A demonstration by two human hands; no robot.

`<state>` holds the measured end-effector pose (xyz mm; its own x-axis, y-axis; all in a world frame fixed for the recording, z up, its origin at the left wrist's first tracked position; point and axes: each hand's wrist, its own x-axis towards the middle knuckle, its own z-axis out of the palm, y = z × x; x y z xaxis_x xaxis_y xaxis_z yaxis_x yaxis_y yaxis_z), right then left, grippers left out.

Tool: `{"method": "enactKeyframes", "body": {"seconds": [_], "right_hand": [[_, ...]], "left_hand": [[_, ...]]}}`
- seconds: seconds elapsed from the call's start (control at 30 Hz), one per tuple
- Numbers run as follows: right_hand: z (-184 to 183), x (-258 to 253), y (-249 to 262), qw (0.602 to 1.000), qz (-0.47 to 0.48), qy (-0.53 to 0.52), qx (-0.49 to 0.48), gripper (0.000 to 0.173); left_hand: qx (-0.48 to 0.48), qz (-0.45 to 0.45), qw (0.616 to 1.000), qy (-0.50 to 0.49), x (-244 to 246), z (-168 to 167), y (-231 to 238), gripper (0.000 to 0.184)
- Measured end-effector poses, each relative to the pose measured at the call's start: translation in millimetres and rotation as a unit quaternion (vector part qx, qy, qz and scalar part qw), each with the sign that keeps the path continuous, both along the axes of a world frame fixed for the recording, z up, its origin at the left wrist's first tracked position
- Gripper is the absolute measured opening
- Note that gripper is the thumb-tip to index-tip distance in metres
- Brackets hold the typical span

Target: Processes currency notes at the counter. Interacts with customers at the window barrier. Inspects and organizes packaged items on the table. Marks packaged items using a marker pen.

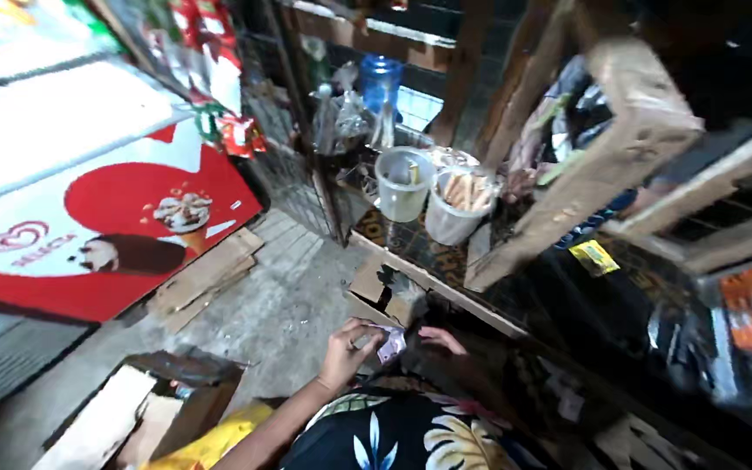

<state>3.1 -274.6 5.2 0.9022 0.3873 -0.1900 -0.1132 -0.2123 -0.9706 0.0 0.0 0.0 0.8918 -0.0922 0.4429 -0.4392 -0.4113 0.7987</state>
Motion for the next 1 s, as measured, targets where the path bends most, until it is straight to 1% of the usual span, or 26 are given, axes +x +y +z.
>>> {"method": "enactKeyframes", "body": {"seconds": [0.07, 0.13, 0.2, 0.33, 0.4, 0.5, 0.57, 0.63, 0.7, 0.77, 0.8, 0.87, 0.93, 0.97, 1.0], "right_hand": [[4.2, 19.4, 23.2, 0.997, 0.072, 0.003, 0.016, 0.061], [4.7, 35.2, 47.3, 0.990, 0.143, -0.003, 0.020, 0.066], [3.5, 46.8, 72.8, 0.982, 0.186, -0.008, 0.011, 0.061], [10.8, 58.7, 127.3, 0.967, 0.254, 0.020, -0.025, 0.039], [13.4, 66.5, 159.3, 0.958, 0.283, 0.036, -0.014, 0.033], [14.9, 83.7, 215.4, 0.933, 0.358, 0.042, -0.004, 0.035], [17.5, 92.4, 258.5, 0.913, 0.407, 0.041, -0.001, 0.038], [23.4, 98.4, 305.3, 0.898, 0.438, 0.046, -0.001, 0.037], [26.0, 99.1, 349.9, 0.882, 0.467, 0.056, -0.002, 0.032], [27.3, 100.2, 394.1, 0.859, 0.509, 0.057, -0.010, 0.028], [28.4, 99.7, 414.4, 0.847, 0.529, 0.054, -0.014, 0.027], [32.3, 95.5, 450.6, 0.827, 0.561, 0.037, -0.017, 0.024], [35.0, 90.4, 480.9, 0.813, 0.581, 0.034, -0.013, 0.025], [35.3, 89.3, 494.5, 0.811, 0.584, 0.039, -0.012, 0.025], [35.9, 90.1, 507.3, 0.811, 0.583, 0.044, -0.019, 0.026]], "left_hand": [[-0.034, 0.051, 0.998, 0.009, -11.6, 6.0, 5.2, 0.013], [-0.054, 0.092, 0.994, 0.026, -20.9, 8.1, 12.5, 0.015], [-0.077, 0.127, 0.988, 0.041, -27.9, 3.6, 21.9, 0.016], [-0.163, 0.187, 0.966, 0.074, -44.9, -1.4, 46.2, 0.016], [-0.203, 0.227, 0.950, 0.069, -51.8, -0.8, 65.8, 0.021], [-0.241, 0.298, 0.921, 0.066, -62.2, -1.6, 101.6, 0.035], [-0.258, 0.327, 0.907, 0.061, -67.0, -4.7, 129.7, 0.044], [-0.256, 0.344, 0.902, 0.049, -68.2, -7.1, 159.9, 0.041], [-0.240, 0.366, 0.899, 0.027, -74.7, -9.7, 187.8, 0.030], [-0.232, 0.400, 0.887, 0.008, -82.9, -8.7, 216.0, 0.023], [-0.241, 0.414, 0.878, 0.002, -87.3, -7.8, 228.1, 0.022], [-0.293, 0.434, 0.852, 0.007, -95.3, -3.2, 245.8, 0.028], [-0.346, 0.440, 0.828, 0.028, -103.9, -2.7, 257.8, 0.041], [-0.361, 0.449, 0.816, 0.037, -106.1, -4.4, 262.8, 0.043], [-0.370, 0.466, 0.802, 0.053, -106.0, -4.8, 267.2, 0.040]]}}
